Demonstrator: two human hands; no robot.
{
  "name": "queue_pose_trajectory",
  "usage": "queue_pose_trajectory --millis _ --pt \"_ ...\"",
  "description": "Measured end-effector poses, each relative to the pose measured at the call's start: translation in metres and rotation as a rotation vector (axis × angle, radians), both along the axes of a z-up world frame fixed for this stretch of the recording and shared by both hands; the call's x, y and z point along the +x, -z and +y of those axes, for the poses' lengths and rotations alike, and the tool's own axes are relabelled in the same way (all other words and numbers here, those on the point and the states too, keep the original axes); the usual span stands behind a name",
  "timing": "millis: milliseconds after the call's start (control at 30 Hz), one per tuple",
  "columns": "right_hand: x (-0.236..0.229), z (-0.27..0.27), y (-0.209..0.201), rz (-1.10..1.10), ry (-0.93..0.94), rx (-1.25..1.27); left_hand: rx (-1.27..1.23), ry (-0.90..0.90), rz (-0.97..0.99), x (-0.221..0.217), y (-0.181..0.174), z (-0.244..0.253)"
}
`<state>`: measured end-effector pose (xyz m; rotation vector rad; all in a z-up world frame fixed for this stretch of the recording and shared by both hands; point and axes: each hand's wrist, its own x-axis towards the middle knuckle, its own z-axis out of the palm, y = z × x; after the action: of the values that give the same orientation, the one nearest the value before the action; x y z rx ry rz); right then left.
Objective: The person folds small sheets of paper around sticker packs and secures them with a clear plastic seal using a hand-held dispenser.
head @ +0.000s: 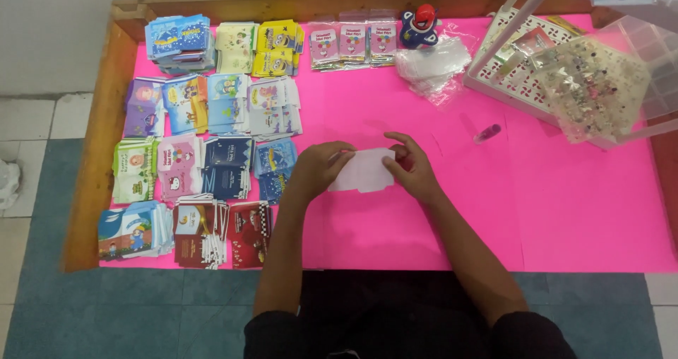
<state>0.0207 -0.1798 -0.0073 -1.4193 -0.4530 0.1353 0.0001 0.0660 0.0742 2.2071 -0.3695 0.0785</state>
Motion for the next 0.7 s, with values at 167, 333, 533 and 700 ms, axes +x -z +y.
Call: queue_pose_trajectory --millis 167,333,533,700 --pt "0.010 -0.012 0.015 -0.136 0.211 -0.218 0.069 -0.157 -0.222 0.029 0.033 -0.016" --pt "0.016 -0.022 0.010 -0.277 0.317 -0.382 0.059 -0.257 -0.392 0.018 0.050 -0.049" --pt "0.012 -0.015 -0.010 -0.316 0.279 -0.466 0.191 -0.121 -0.433 0.011 0.083 -0.060" --pt "0.006 -0.012 -0.016 -0.429 0.283 -0.680 0.306 -0.144 -0.348 0.010 0.100 -0.053"
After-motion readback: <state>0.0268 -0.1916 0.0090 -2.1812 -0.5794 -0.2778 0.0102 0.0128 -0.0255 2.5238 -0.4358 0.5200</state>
